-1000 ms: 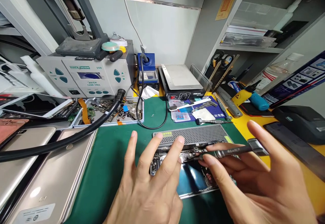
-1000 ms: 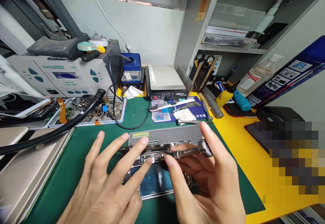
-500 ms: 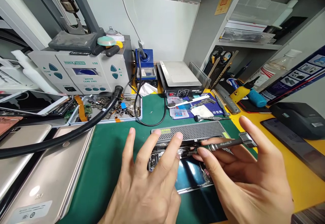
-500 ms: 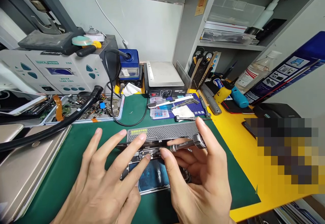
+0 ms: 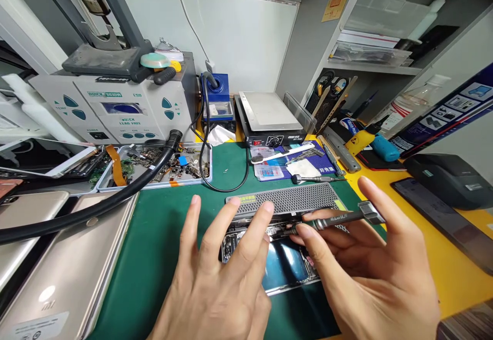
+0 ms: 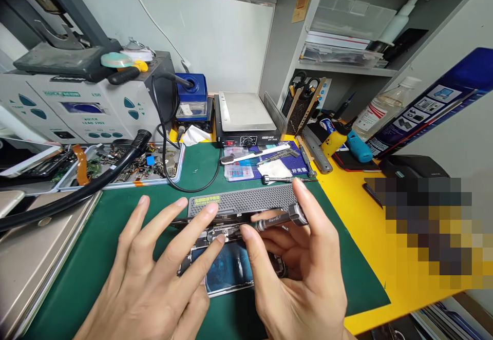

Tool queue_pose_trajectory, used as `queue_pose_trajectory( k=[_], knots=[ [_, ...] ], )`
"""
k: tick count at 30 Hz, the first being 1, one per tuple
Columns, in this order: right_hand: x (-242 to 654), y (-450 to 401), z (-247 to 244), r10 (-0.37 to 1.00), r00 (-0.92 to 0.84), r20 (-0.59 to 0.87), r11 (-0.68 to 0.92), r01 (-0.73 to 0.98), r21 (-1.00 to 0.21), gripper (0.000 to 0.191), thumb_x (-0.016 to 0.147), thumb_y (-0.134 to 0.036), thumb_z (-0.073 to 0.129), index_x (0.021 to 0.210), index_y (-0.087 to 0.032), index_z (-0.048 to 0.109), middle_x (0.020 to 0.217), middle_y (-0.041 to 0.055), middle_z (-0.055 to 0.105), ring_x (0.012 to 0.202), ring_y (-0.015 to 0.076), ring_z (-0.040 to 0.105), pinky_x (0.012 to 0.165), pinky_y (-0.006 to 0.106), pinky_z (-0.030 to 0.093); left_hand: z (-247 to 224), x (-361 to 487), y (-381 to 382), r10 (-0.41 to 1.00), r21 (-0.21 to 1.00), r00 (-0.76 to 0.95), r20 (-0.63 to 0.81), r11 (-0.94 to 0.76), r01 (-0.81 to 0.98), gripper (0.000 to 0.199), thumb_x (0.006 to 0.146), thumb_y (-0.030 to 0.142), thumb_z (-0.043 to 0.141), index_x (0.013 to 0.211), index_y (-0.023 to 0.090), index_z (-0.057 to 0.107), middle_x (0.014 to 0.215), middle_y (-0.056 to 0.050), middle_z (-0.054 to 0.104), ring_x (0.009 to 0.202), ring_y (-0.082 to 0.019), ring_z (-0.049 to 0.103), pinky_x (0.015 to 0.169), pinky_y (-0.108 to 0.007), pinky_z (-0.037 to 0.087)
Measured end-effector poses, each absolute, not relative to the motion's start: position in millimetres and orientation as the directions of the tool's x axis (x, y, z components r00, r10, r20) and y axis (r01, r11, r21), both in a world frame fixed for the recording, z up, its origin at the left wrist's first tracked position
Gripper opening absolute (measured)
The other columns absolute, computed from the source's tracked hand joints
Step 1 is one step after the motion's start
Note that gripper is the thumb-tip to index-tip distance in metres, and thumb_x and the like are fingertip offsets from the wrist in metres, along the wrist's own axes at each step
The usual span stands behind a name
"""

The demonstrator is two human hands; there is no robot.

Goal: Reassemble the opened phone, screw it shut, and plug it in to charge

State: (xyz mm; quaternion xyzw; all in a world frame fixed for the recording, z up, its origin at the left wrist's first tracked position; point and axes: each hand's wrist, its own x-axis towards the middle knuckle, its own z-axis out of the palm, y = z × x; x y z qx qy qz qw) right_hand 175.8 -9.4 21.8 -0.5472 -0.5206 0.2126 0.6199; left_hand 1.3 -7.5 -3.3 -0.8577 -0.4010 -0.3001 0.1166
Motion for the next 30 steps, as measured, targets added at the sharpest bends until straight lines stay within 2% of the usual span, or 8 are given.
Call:
queue_pose_trajectory(
  k=[5,13,24,30],
  knots=[
    [174.1,-9.7,21.7,0.835,0.366,0.412,0.314,0.298,-0.901,0.071,0.081,-0.022,0.08,0.144,-0.032,0.049,0.096,0.0038,0.075,0.08,0.0247,0.077,0.073,0.029,0.068,-9.6,2.4,-4.6,0.596,0.042,0.481,0.643,-0.654,0.755,0.033,0.095,0.032,0.053,0.115,0.019,0.076,0.159,-0.004,0.046,0.138,-0.037,0.044,0.123,-0.069,0.021],
    [174.6,-8.5,21.1,0.826,0.339,0.45,0.352,0.311,-0.883,0.072,0.081,-0.017,0.081,0.145,-0.025,0.048,0.093,0.0061,0.074,0.079,0.0235,0.077,0.072,0.029,0.068,-2.6,2.9,-7.3,0.638,0.072,0.472,0.608,-0.637,0.768,0.033,0.094,0.03,0.056,0.118,0.019,0.075,0.16,-0.003,0.046,0.138,-0.037,0.044,0.123,-0.068,0.021],
    [172.3,-8.9,23.4,0.835,0.367,0.41,0.312,0.299,-0.902,0.073,0.08,-0.021,0.083,0.144,-0.029,0.049,0.095,0.0055,0.074,0.078,0.0253,0.077,0.072,0.032,0.069,-4.1,3.0,-7.8,0.632,0.074,0.483,0.606,-0.65,0.757,0.034,0.093,0.031,0.057,0.12,0.019,0.074,0.161,-0.002,0.043,0.139,-0.037,0.043,0.125,-0.068,0.017],
    [176.1,-10.0,27.9,0.829,0.394,0.396,0.294,0.294,-0.909,0.071,0.078,-0.022,0.084,0.141,-0.03,0.052,0.088,0.0047,0.075,0.072,0.025,0.077,0.068,0.03,0.069,1.9,3.6,-9.5,0.668,0.097,0.47,0.577,-0.627,0.773,0.034,0.093,0.027,0.058,0.122,0.018,0.073,0.161,-0.002,0.043,0.139,-0.037,0.043,0.125,-0.068,0.019]
  ],
)
